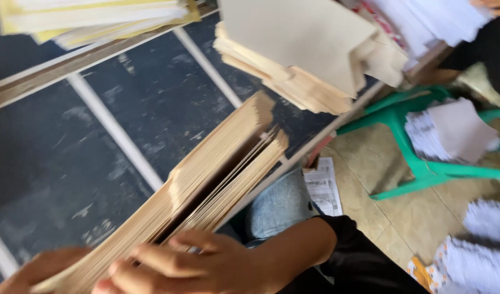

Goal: The person folds white paperboard pieces into box shapes by hand, then stacks them. They also handle a stack of flat paperboard sheets, aligning and inspecting the edges. The person works at a table with tape rolls and other materials nearby.

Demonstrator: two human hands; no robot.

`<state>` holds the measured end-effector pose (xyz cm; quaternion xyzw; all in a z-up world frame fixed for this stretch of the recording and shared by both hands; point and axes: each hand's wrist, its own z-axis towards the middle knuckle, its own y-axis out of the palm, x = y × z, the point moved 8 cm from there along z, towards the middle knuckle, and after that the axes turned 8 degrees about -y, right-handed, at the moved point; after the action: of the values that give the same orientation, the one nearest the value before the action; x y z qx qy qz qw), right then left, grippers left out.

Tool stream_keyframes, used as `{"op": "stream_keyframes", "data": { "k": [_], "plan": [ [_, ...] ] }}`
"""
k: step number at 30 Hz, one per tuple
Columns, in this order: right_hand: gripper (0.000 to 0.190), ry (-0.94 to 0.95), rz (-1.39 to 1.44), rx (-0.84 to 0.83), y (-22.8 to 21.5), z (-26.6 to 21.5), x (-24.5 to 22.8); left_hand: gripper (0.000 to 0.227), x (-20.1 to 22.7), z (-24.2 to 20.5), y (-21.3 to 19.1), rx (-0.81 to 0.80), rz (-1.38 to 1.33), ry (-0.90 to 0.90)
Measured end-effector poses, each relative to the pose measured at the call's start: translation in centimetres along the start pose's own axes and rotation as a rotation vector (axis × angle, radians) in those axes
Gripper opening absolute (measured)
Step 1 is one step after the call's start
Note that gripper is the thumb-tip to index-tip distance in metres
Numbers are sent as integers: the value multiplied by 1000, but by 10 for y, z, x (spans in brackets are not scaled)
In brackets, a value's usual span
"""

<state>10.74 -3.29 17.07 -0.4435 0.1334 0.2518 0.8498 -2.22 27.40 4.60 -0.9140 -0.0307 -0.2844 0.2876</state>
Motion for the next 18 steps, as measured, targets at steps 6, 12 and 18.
{"op": "stream_keyframes", "data": {
  "k": [6, 12, 18],
  "plan": [
    [56, 69, -137, -15, -13, 11, -3, 69, 4, -52, 72, -37, -276, -320],
    [57, -32, 39, -116, 4, -2, -3, 61, 24, -49, 71, 77, -142, -24],
    [55, -44, 2, -106, -30, 15, -12, 59, 33, -92, 58, 292, -47, 198]
  ]
}}
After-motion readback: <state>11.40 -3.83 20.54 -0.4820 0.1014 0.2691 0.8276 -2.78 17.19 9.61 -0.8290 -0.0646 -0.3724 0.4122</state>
